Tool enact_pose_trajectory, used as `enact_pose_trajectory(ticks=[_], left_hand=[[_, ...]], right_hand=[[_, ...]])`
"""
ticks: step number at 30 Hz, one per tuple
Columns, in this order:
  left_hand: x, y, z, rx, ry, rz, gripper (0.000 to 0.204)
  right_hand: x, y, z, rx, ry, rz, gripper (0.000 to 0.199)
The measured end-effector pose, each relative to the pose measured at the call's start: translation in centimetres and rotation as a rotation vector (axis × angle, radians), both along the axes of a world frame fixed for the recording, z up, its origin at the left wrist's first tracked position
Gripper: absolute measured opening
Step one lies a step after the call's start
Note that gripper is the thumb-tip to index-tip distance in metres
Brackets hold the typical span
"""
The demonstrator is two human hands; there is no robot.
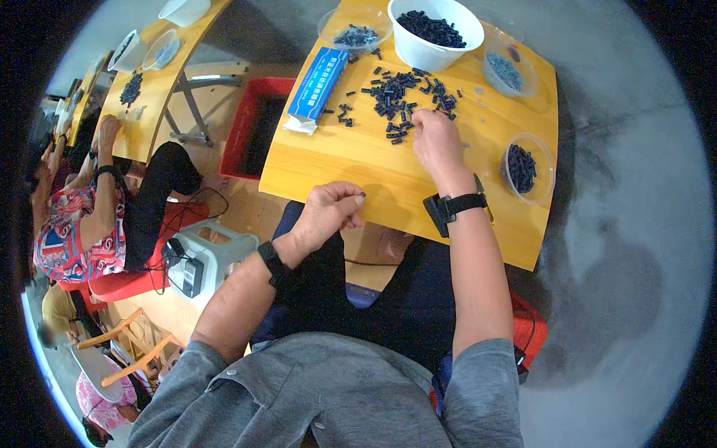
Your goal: Assembling small plastic components by hand in a manufacturing environment.
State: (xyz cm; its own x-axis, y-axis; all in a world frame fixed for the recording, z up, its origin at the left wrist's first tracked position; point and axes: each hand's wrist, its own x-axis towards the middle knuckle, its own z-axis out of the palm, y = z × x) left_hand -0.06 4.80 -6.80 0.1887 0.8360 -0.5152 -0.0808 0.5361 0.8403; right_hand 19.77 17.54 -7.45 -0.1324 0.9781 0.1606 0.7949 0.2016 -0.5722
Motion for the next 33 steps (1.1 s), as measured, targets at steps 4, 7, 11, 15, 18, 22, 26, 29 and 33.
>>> enact_pose_trajectory(ticks=[4,7,11,15,18,22,26,29,33], left_hand=[[0.2,0.0,-0.2,0.003,0.002,-0.004,0.012],[0.2,-0.2,0.3,0.002,-0.003,0.011,0.011],[0.1,-0.2,0.8,0.063,0.0,-0.016,0.009],[0.0,0.0,2.4,0.103,-0.095,0.021,0.01],[0.2,0.2,3.5,0.174,-0.147,0.044,0.01],[0.3,-0.1,5.5,0.28,-0.183,0.05,0.01],[0.3,-1.0,7.3,0.371,-0.195,0.07,0.011],[0.6,-1.8,8.7,0.371,-0.168,0.052,0.012],[0.7,-2.7,9.6,0.446,-0.174,0.025,0.014]], right_hand=[[0.0,-0.2,0.0,0.01,0.029,0.048,0.012],[0.0,-0.2,-0.1,0.007,-0.032,0.063,0.011],[0.1,-0.4,-0.1,0.029,-0.077,0.071,0.01],[0.7,-1.6,0.6,-0.057,0.164,-0.011,0.008],[1.0,-3.2,2.8,-0.254,0.449,-0.092,0.007],[0.5,-6.3,6.6,-0.293,0.713,-0.039,0.01],[-1.0,-9.6,10.3,-0.344,0.789,0.047,0.011],[-1.7,-11.8,12.2,-0.256,0.771,0.15,0.012],[-2.4,-13.4,13.6,-0.158,0.768,0.203,0.012]])
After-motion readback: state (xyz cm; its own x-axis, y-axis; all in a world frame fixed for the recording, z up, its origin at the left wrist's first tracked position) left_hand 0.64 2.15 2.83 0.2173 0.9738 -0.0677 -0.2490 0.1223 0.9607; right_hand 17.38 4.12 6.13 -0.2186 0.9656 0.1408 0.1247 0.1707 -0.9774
